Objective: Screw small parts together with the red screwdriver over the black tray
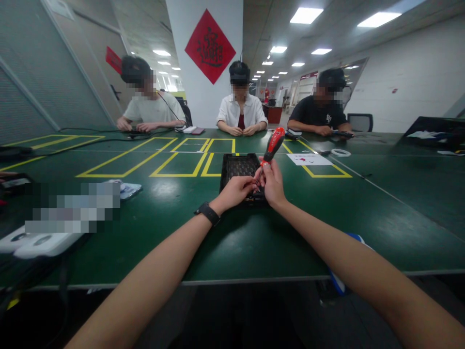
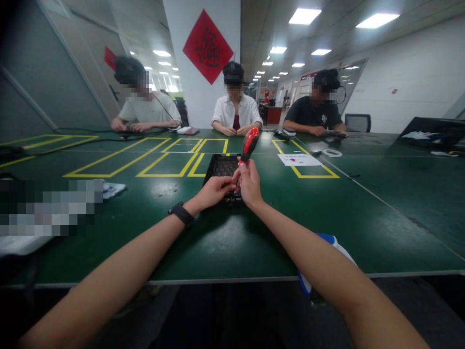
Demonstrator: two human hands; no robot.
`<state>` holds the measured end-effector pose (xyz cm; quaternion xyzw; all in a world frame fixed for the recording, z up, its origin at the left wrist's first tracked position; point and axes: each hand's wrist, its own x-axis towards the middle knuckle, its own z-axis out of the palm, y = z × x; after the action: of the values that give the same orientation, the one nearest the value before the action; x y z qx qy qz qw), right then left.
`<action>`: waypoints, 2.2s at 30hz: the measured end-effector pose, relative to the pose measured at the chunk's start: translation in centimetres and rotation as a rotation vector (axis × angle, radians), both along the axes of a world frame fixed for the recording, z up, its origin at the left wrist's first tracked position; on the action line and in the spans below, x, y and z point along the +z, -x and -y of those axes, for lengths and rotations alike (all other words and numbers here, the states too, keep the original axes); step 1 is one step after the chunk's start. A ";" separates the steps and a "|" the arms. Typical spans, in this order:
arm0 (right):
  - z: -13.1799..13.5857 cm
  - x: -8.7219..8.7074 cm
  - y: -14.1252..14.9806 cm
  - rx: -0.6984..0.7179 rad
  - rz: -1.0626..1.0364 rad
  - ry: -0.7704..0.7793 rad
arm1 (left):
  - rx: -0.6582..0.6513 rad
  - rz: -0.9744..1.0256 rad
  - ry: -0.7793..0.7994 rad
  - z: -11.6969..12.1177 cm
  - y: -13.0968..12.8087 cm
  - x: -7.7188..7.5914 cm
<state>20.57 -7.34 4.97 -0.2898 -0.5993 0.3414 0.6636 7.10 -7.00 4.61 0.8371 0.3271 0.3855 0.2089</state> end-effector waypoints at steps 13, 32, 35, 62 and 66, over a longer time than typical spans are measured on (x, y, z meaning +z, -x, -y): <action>0.2 0.3 0.1 -0.018 -0.010 -0.021 | 0.043 0.003 0.037 -0.5 0.0 -0.6; 0.4 0.2 0.1 -0.001 0.008 -0.023 | 0.031 0.010 0.034 -0.2 0.0 -0.3; 0.5 0.3 0.1 -0.001 0.018 -0.031 | 0.052 0.012 0.048 -0.3 0.0 -0.4; -0.1 -0.1 -0.1 0.010 0.030 -0.058 | -0.036 0.045 0.083 -0.2 0.0 -0.4; -0.2 -0.1 0.0 0.012 0.028 -0.051 | -0.044 0.016 0.057 -0.2 0.1 -0.4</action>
<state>20.61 -7.15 4.82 -0.2738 -0.6189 0.3256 0.6602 7.05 -6.78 4.19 0.8346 0.3178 0.3781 0.2437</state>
